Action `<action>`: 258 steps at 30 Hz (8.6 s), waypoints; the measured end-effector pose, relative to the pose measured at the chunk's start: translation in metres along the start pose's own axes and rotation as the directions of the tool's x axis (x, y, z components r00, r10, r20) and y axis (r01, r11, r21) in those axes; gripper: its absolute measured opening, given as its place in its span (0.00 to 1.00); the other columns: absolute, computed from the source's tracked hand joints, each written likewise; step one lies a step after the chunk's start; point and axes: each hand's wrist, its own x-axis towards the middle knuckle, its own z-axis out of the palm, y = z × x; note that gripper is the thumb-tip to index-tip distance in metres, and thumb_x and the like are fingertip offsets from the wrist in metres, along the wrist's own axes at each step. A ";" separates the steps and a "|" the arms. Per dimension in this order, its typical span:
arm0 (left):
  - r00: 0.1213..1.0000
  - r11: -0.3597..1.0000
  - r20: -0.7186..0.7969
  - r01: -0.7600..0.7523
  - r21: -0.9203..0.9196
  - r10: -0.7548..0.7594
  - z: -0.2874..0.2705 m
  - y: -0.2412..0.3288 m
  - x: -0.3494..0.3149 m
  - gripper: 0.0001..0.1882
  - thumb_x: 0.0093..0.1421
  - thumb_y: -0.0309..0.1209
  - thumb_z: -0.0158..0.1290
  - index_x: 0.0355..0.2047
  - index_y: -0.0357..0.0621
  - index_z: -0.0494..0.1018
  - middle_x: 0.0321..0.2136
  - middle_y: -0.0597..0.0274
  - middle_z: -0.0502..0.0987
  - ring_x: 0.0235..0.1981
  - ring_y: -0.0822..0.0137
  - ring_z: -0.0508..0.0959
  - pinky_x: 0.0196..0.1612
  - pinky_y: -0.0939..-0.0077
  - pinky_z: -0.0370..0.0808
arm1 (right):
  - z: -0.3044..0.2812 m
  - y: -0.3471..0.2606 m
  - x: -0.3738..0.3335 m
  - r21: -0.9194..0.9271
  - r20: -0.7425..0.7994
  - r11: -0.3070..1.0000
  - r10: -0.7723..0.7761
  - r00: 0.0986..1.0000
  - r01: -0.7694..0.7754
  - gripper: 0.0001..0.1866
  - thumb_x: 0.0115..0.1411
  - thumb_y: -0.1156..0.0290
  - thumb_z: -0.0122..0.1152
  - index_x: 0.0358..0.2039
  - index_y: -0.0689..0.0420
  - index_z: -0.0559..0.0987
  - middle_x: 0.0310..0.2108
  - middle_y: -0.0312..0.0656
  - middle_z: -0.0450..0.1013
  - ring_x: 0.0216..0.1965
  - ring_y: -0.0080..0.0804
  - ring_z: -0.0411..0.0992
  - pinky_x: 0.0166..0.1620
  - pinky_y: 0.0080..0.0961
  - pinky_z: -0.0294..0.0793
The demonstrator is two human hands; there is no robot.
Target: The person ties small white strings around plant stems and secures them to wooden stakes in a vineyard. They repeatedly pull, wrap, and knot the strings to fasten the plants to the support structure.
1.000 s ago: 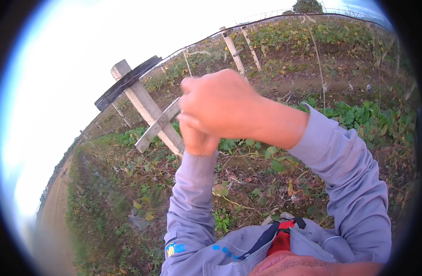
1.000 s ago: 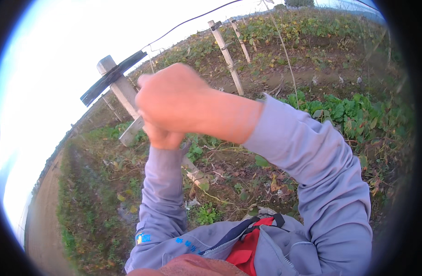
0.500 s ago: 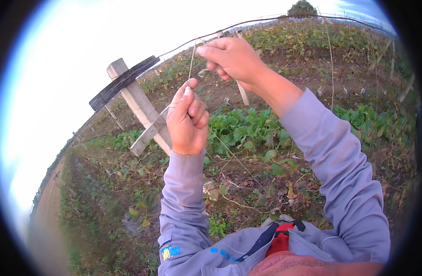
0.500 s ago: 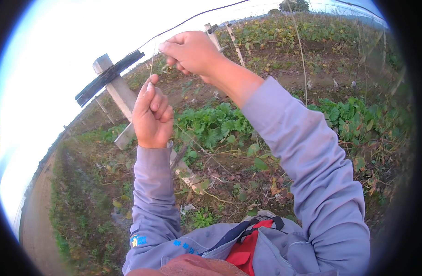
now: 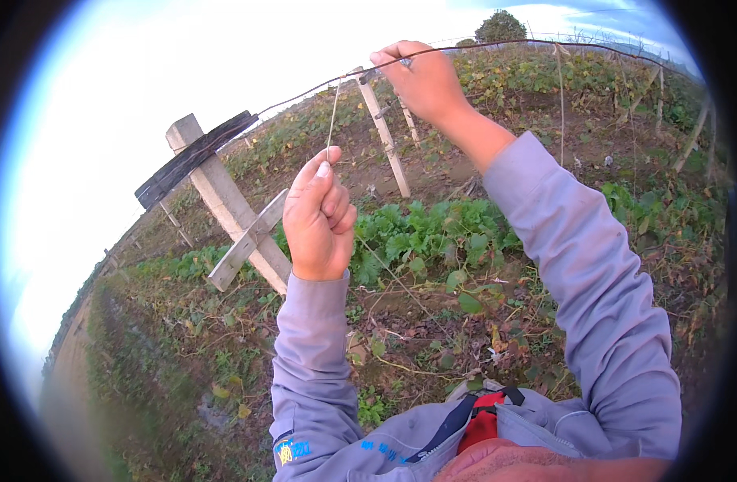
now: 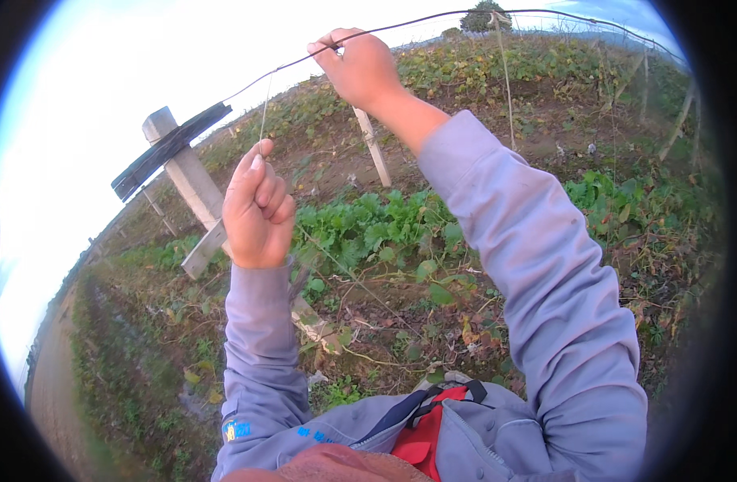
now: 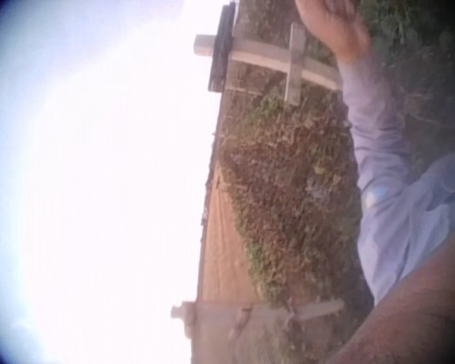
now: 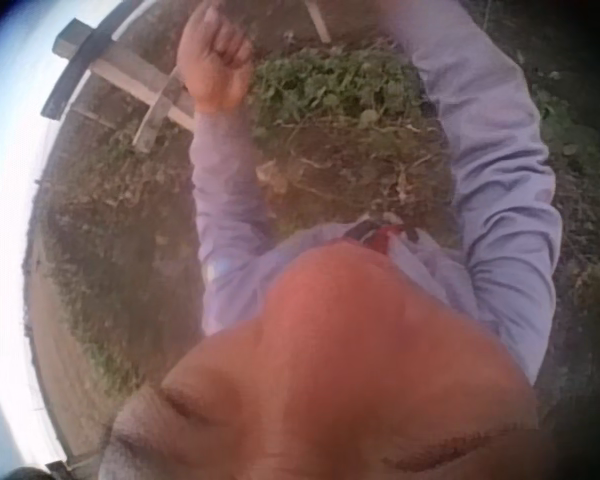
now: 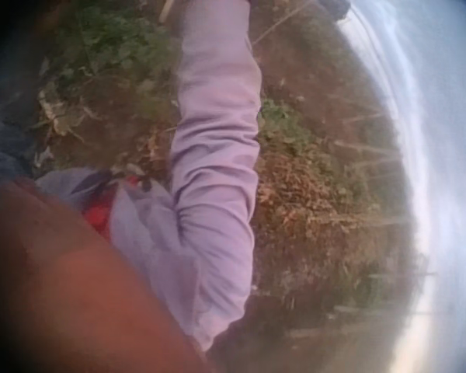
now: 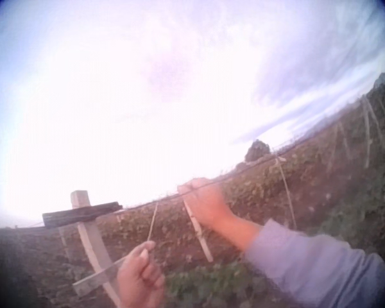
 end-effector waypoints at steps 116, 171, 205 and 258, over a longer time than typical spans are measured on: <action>0.895 0.295 -0.385 0.439 0.849 -0.224 -0.002 -0.203 -0.215 0.10 0.65 0.32 0.63 0.41 0.38 0.84 0.28 0.67 0.83 0.29 0.79 0.76 0.34 0.80 0.75 | -0.196 0.073 -0.329 0.452 0.892 -0.405 0.180 0.416 -0.795 0.26 0.72 0.73 0.53 0.69 0.58 0.66 0.52 0.52 0.79 0.24 0.21 0.79 0.29 0.18 0.82; 0.767 0.319 0.352 -0.202 0.926 -0.536 0.140 -0.294 -0.315 0.06 0.64 0.30 0.57 0.36 0.40 0.78 0.29 0.53 0.77 0.34 0.48 0.78 0.41 0.57 0.73 | -0.371 0.060 -0.469 -0.230 0.973 0.883 0.221 -0.070 -0.409 0.25 0.62 0.73 0.53 0.62 0.55 0.76 0.44 0.53 0.81 0.36 0.52 0.79 0.36 0.45 0.78; 0.886 0.516 -0.090 0.344 0.785 -0.454 0.051 -0.241 -0.294 0.12 0.71 0.32 0.52 0.42 0.36 0.81 0.36 0.48 0.83 0.37 0.52 0.84 0.44 0.68 0.79 | -0.321 0.014 -0.401 -0.072 0.997 -0.119 -0.048 -0.067 -0.990 0.22 0.69 0.73 0.55 0.63 0.60 0.76 0.44 0.43 0.83 0.19 0.14 0.67 0.24 0.14 0.67; 0.873 0.613 0.175 0.165 0.772 -0.456 0.119 -0.307 -0.288 0.11 0.72 0.31 0.50 0.40 0.37 0.79 0.33 0.49 0.81 0.35 0.52 0.82 0.41 0.65 0.79 | -0.383 0.060 -0.394 -0.144 0.987 0.452 0.001 -0.161 -0.881 0.20 0.71 0.69 0.53 0.60 0.59 0.77 0.39 0.38 0.84 0.26 0.25 0.75 0.31 0.27 0.75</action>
